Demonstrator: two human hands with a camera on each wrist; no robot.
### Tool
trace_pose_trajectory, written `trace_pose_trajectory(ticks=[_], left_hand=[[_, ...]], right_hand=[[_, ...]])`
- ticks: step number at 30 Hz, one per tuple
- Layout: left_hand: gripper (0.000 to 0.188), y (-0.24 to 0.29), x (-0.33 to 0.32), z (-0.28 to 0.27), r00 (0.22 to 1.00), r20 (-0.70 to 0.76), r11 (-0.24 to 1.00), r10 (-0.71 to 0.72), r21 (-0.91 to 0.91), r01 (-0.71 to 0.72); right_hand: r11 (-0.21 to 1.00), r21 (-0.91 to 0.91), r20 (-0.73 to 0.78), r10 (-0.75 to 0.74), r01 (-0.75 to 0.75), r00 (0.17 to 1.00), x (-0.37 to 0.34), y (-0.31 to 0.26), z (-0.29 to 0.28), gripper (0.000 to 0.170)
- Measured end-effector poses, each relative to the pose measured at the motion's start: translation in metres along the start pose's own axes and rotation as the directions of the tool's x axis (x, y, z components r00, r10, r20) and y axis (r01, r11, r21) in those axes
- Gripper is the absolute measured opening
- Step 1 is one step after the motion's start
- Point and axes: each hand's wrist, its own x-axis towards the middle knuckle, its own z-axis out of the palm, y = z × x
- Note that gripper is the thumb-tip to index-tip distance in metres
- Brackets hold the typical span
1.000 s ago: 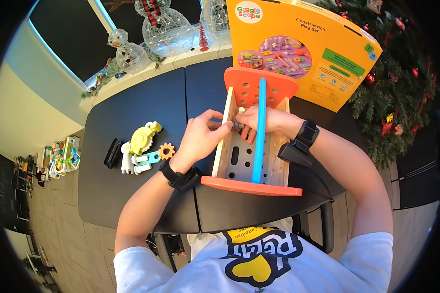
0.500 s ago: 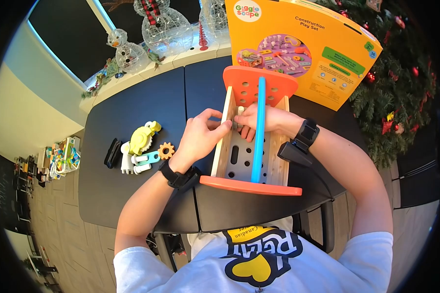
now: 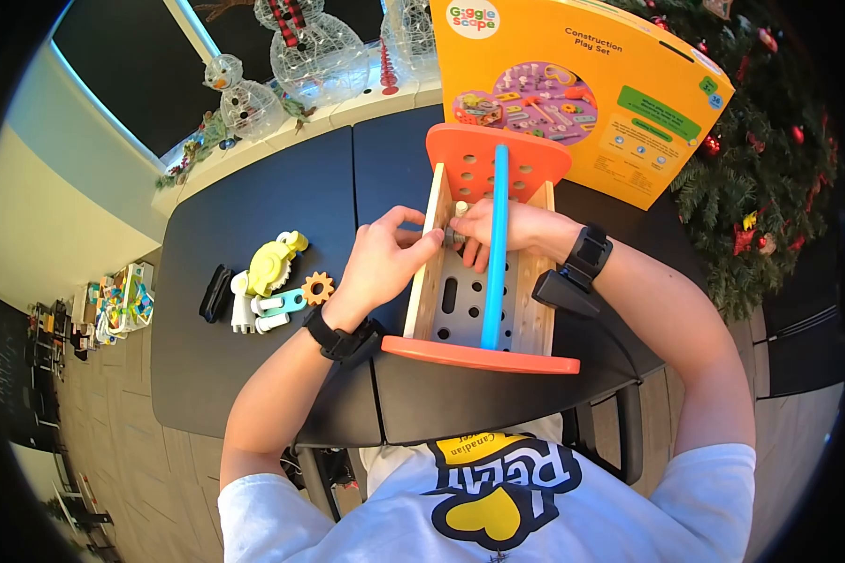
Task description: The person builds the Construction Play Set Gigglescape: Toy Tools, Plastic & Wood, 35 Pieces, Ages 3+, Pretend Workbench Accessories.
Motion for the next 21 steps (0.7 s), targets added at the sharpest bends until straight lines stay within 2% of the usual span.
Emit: trace_pose_trajectory(ticks=[3, 9, 15, 18, 21], left_hand=[[0.041, -0.001, 0.0, 0.0, 1.0, -0.003, 1.0, 0.002, 0.001, -0.002], [0.041, 0.0, 0.0, 0.0, 1.0, -0.001, 1.0, -0.006, -0.003, 0.006], [0.041, 0.0, 0.0, 0.0, 1.0, 0.002, 1.0, 0.0, -0.001, 0.0], [0.041, 0.002, -0.001, -0.001, 1.0, 0.0, 1.0, -0.006, 0.009, 0.006], [0.041, 0.001, -0.001, 0.0, 1.0, -0.002, 1.0, -0.006, 0.005, 0.006]], right_hand=[[0.998, 0.025, -0.055, 0.055, -0.054, 0.997, -0.009, -0.012, 0.003, 0.043], [0.99, -0.123, 0.003, -0.068, 0.067, 0.998, -0.007, -0.003, 0.003, 0.048], [0.992, -0.084, 0.033, 0.096, -0.093, 0.995, -0.005, -0.011, 0.001, 0.046], [0.998, 0.005, -0.051, 0.067, -0.067, 0.996, -0.013, -0.015, 0.003, 0.045], [0.984, -0.155, -0.019, -0.092, 0.088, 0.996, -0.007, -0.003, 0.003, 0.049]])
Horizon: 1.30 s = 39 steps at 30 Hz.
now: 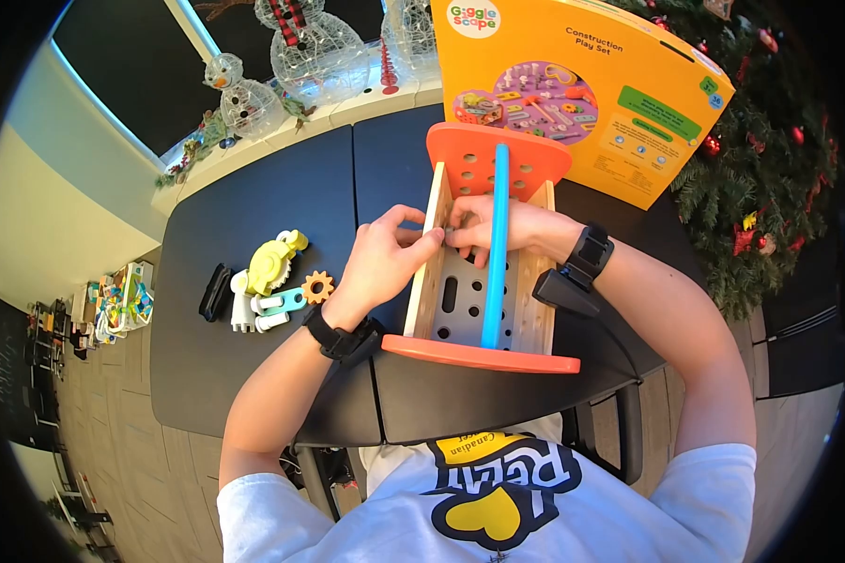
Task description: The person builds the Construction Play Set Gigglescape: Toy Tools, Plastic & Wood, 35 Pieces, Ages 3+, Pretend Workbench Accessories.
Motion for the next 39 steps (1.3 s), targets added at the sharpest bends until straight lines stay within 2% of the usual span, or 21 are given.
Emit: trace_pose_trajectory(ticks=[3, 6, 9, 12, 15, 18, 24, 27, 30, 33, 39], left_hand=[[0.042, -0.002, 0.001, 0.001, 1.0, 0.0, 1.0, 0.005, 0.0, -0.005], [0.042, -0.001, 0.001, 0.0, 1.0, 0.003, 1.0, 0.002, -0.002, -0.002], [0.042, 0.001, 0.0, -0.001, 1.0, 0.012, 1.0, -0.008, -0.001, 0.008], [0.043, -0.001, 0.0, -0.001, 1.0, 0.012, 1.0, 0.0, 0.002, 0.0], [0.043, -0.001, 0.001, 0.0, 1.0, 0.01, 1.0, 0.003, -0.008, -0.003], [0.043, -0.002, 0.001, 0.0, 1.0, 0.005, 1.0, 0.002, -0.005, -0.002], [0.043, -0.001, 0.0, 0.0, 1.0, 0.012, 1.0, 0.002, -0.008, -0.001], [0.042, -0.002, 0.001, 0.0, 1.0, 0.011, 1.0, 0.01, -0.003, -0.01], [0.042, -0.004, 0.001, 0.0, 1.0, 0.012, 1.0, 0.008, -0.001, -0.008], [0.043, -0.001, 0.001, 0.0, 1.0, 0.011, 1.0, 0.004, -0.001, -0.004], [0.043, -0.002, 0.001, 0.0, 1.0, 0.013, 1.0, 0.002, 0.003, -0.002]], right_hand=[[0.999, -0.032, 0.045, 0.002, -0.001, 0.999, 0.001, 0.0, -0.002, 0.049], [0.996, 0.056, 0.066, 0.07, -0.074, 0.995, 0.001, 0.0, -0.003, 0.05], [0.987, 0.03, 0.091, 0.154, -0.157, 0.984, 0.007, -0.001, -0.005, 0.052], [0.984, 0.006, 0.085, 0.177, -0.178, 0.981, -0.001, -0.015, -0.004, 0.052], [0.998, -0.041, 0.013, 0.04, -0.04, 0.999, -0.007, -0.008, 0.001, 0.05], [0.999, -0.048, 0.036, -0.005, 0.007, 0.999, -0.002, 0.0, 0.0, 0.049], [0.993, -0.005, 0.124, 0.114, -0.114, 0.986, 0.008, 0.0, -0.006, 0.049], [0.989, -0.033, 0.061, 0.144, -0.142, 0.988, -0.008, -0.022, -0.003, 0.047], [0.998, -0.064, 0.029, -0.02, 0.022, 0.999, 0.0, -0.003, 0.002, 0.046], [0.99, -0.113, 0.06, -0.077, 0.084, 0.995, 0.005, 0.002, 0.0, 0.045], [0.996, -0.08, 0.107, 0.05, -0.042, 0.993, 0.009, 0.002, -0.003, 0.044]])
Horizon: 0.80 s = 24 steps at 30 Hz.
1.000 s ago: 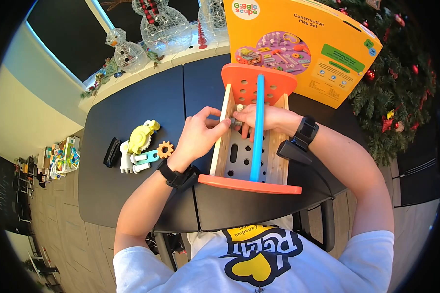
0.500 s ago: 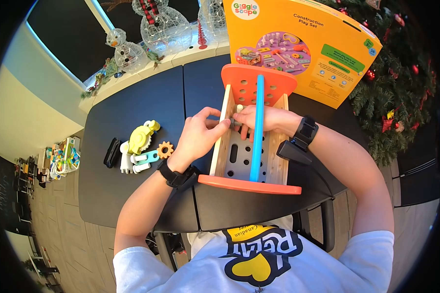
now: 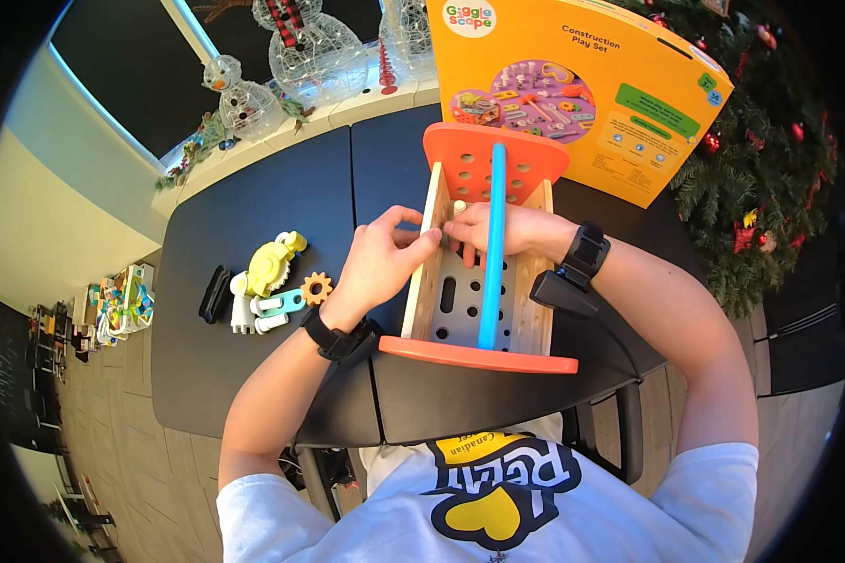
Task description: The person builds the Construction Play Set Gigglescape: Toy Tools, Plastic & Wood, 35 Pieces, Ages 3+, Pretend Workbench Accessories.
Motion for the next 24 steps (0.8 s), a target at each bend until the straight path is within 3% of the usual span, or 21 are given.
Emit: trace_pose_trajectory(ticks=[3, 6, 15, 18, 21, 24], left_hand=[[0.043, 0.001, 0.0, -0.001, 1.0, 0.001, 1.0, 0.003, 0.008, -0.003], [0.044, -0.001, 0.0, 0.0, 1.0, -0.005, 1.0, 0.001, 0.0, -0.001], [0.044, 0.001, -0.001, -0.003, 1.0, 0.016, 1.0, -0.015, 0.011, 0.015], [0.045, 0.0, -0.001, -0.006, 0.999, 0.038, 1.0, 0.001, 0.008, -0.001], [0.046, -0.009, -0.002, -0.007, 0.999, 0.031, 1.0, -0.008, 0.0, 0.008], [0.047, -0.01, -0.009, -0.017, 0.998, -0.013, 0.993, 0.065, -0.096, -0.066]], right_hand=[[0.993, 0.008, -0.076, 0.117, -0.117, 0.99, -0.014, -0.023, 0.004, 0.043], [0.997, -0.06, -0.087, -0.046, 0.041, 0.995, -0.007, -0.009, 0.007, 0.044], [0.995, -0.09, -0.047, -0.05, 0.045, 0.998, -0.011, -0.015, 0.005, 0.043], [0.974, -0.218, -0.068, -0.083, 0.067, 0.994, -0.011, -0.014, -0.002, 0.038], [0.815, -0.537, -0.116, -0.325, 0.216, 0.939, -0.039, -0.02, -0.01, 0.032], [0.61, -0.771, -0.243, -0.543, 0.179, 0.804, -0.067, -0.011, -0.009, 0.025]])
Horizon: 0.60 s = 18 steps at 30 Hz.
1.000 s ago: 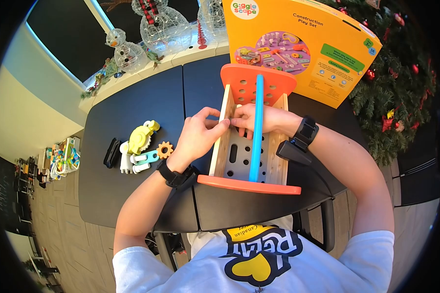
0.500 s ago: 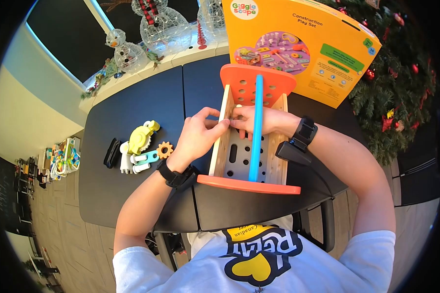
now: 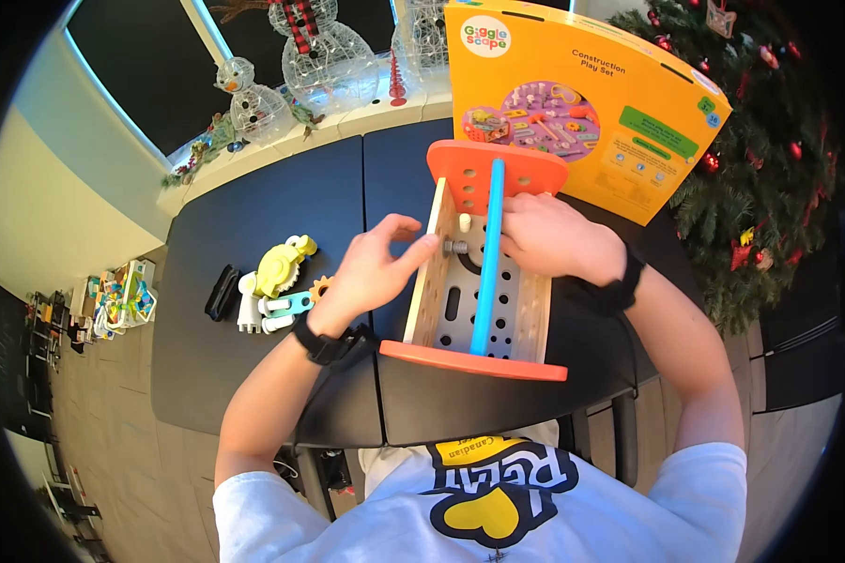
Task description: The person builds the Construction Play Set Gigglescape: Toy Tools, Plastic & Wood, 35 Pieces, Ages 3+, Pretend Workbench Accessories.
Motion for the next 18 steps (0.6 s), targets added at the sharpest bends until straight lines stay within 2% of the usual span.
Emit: trace_pose_trajectory(ticks=[1, 2, 3, 4, 6, 7, 8, 10, 11, 16, 18], left_hand=[[0.047, 0.002, -0.004, -0.006, 0.999, -0.019, 0.998, 0.045, -0.049, -0.046], [0.047, 0.006, -0.01, -0.012, 0.997, -0.009, 0.976, 0.074, -0.203, -0.074], [0.047, 0.014, -0.018, -0.022, 0.978, 0.061, 0.96, 0.201, -0.209, -0.184], [0.048, 0.021, -0.026, -0.032, 0.938, 0.128, 0.931, 0.322, -0.222, -0.289], [0.055, 0.028, -0.036, -0.044, 0.746, 0.34, 0.819, 0.572, -0.196, -0.539], [0.06, 0.033, -0.042, -0.045, 0.689, 0.435, 0.809, 0.579, -0.207, -0.549], [0.054, 0.039, -0.05, -0.043, 0.672, 0.491, 0.822, 0.554, -0.195, -0.535], [0.042, 0.039, -0.058, -0.04, 0.723, 0.518, 0.862, 0.458, -0.059, -0.503], [0.039, 0.038, -0.058, -0.041, 0.721, 0.508, 0.851, 0.471, -0.047, -0.523], [0.026, 0.027, -0.057, -0.064, 0.75, 0.394, 0.8, 0.531, 0.057, -0.597], [0.025, 0.022, -0.059, -0.08, 0.851, 0.359, 0.876, 0.383, 0.15, -0.458]], right_hand=[[1.0, 0.005, -0.036, 0.001, -0.001, 0.999, -0.008, 0.0, -0.01, 0.024], [1.0, 0.011, -0.072, 0.002, -0.001, 0.997, -0.016, 0.0, -0.022, 0.023], [1.0, 0.017, -0.106, 0.002, 0.0, 0.994, -0.022, 0.003, -0.029, 0.022], [1.0, 0.003, -0.228, 0.0, 0.001, 0.974, -0.026, 0.009, -0.032, 0.021], [1.0, -0.014, -0.461, -0.007, 0.0, 0.887, -0.031, 0.023, -0.035, 0.02], [0.997, -0.082, -0.539, -0.034, -0.012, 0.842, -0.031, 0.025, -0.039, 0.024], [0.997, -0.069, -0.57, -0.021, -0.023, 0.822, -0.031, 0.032, -0.035, 0.025], [0.998, -0.045, -0.633, 0.003, -0.041, 0.774, -0.029, 0.048, -0.024, 0.029], [0.99, 0.097, -0.527, 0.135, -0.099, 0.839, -0.034, 0.051, -0.025, 0.034], [0.95, 0.26, -0.455, 0.278, -0.173, 0.846, -0.049, 0.038, -0.026, 0.028], [0.944, 0.271, -0.457, 0.299, -0.189, 0.838, -0.06, 0.029, -0.029, 0.026]])
